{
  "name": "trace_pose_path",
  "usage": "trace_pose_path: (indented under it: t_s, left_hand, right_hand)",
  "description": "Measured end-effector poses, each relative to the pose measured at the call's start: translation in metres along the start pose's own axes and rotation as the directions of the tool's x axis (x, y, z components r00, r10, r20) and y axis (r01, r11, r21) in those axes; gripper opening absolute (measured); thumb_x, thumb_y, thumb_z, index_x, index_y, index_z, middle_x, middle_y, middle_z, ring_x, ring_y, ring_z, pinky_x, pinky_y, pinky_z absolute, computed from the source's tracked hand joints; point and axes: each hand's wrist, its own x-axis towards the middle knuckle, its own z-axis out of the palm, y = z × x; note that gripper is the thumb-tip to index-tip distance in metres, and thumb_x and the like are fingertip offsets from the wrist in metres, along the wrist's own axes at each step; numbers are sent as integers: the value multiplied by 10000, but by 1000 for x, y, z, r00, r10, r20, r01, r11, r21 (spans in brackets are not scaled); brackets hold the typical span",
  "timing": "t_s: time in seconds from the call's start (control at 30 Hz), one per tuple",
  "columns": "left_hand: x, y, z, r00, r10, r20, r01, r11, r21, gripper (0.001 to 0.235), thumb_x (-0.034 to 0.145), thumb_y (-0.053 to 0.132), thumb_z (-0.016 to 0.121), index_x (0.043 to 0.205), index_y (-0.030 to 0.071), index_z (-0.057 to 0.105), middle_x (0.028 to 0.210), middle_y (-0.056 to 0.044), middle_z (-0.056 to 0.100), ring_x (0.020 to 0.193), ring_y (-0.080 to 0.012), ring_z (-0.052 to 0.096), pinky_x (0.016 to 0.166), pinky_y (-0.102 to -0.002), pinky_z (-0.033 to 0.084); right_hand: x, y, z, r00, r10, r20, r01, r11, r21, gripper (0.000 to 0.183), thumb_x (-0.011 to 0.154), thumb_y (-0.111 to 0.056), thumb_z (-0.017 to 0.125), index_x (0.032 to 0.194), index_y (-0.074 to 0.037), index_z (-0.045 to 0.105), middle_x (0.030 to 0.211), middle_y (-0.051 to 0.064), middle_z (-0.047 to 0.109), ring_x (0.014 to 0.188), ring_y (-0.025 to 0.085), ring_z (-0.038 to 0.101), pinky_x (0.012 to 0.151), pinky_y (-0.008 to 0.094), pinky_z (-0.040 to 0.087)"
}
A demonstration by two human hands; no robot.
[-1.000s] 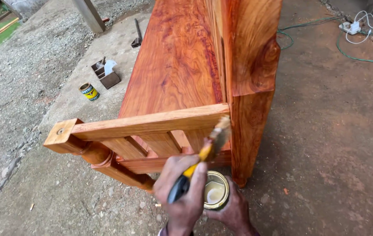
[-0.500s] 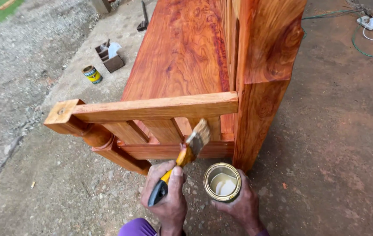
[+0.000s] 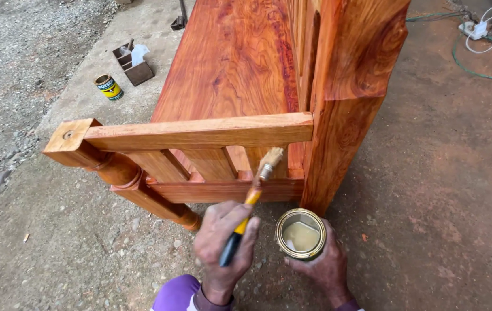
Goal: The person paints the legs and lower frame of a wooden chair with a light-colored varnish or paint using a brush. They repeatedly dip the brush into a can held in the other hand and apply the finish to the furniture's surface.
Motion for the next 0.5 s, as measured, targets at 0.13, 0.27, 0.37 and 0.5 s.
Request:
trace_pose_path:
  t_s: [0.13,0.27,0.37,0.5]
  left_hand:
    - [5,-17,7,951,11,310,-22,999,30,212,837,77,810,1037,60,744,944,-109,715,842,-242,732,715,-361,603]
    - [19,-25,7,855,10,519,-74,992,103,231,826,113,821,1043,70,753,879,-109,647,756,-299,699,627,-425,570]
    - [42,-12,-3,841,136,524,-206,976,77,351,720,170,851,1016,41,715,827,-131,585,765,-332,670,619,-453,554]
    - [30,-1,-17,915,271,298,-302,952,60,394,768,94,813,1138,31,693,970,-124,616,850,-285,686,692,-402,588]
  right_hand:
    - [2,9,4,999,52,-8,-52,998,29,1200,366,-349,1018,1392,-92,452,1197,130,716,1085,293,714,892,432,584]
    - [2,8,9,998,58,-1,-58,997,43,1208,371,-331,1020,1406,-100,440,1211,120,710,1101,273,708,903,419,580]
    - [-2,2,11,1000,25,-3,-25,999,41,1193,382,-335,1018,1401,-96,445,1221,122,704,1106,272,705,909,415,577]
    - [-4,-3,14,1000,-1,3,1,1000,26,1185,388,-348,1015,1399,-95,450,1228,122,704,1108,270,708,913,412,579]
